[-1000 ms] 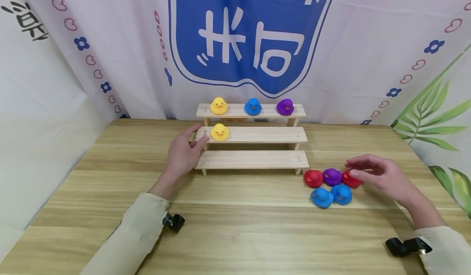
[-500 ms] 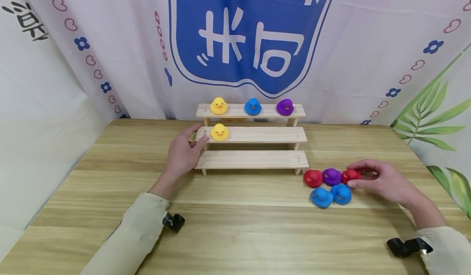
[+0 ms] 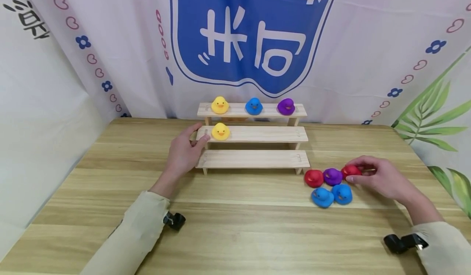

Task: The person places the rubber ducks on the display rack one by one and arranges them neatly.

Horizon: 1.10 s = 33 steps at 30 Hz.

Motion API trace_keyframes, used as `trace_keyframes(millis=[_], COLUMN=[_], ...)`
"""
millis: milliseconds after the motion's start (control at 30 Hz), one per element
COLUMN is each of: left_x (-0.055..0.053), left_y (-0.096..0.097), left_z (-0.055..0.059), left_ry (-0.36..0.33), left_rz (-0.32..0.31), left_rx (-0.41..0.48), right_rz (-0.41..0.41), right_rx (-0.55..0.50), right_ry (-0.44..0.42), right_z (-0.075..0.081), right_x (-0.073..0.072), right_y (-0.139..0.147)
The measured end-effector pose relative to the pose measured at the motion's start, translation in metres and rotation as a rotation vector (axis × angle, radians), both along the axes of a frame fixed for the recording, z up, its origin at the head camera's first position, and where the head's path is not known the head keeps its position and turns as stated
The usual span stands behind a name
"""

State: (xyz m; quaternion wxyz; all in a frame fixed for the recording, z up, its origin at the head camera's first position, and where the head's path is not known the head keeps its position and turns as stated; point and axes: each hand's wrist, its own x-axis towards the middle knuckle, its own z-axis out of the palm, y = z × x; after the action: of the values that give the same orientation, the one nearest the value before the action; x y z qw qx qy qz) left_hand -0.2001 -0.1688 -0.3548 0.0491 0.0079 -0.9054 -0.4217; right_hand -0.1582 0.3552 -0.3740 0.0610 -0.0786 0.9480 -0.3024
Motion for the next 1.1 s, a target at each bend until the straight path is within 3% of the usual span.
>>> trace_keyframes(millis=[433, 633, 1100], left_x=[0.001, 0.002, 0.003], left_y=[-0.002, -0.001, 0.000], left_z=[0.000, 0.001, 0.002], left_ry=[0.012, 0.025, 0.014], left_rz=[-0.010, -0.017, -0.008], left_rx=[0.001, 0.006, 0.017], right_rz=[-0.031, -0.073, -0.086], right_rx=[-0.076, -0.111, -0.340], right_ry=[0.113, 0.115, 0.176], right_z=[0.018, 0.025, 0.032], right_x=[-0.007, -0.012, -0.029], right_y=[-0.017, -0.034, -0.078])
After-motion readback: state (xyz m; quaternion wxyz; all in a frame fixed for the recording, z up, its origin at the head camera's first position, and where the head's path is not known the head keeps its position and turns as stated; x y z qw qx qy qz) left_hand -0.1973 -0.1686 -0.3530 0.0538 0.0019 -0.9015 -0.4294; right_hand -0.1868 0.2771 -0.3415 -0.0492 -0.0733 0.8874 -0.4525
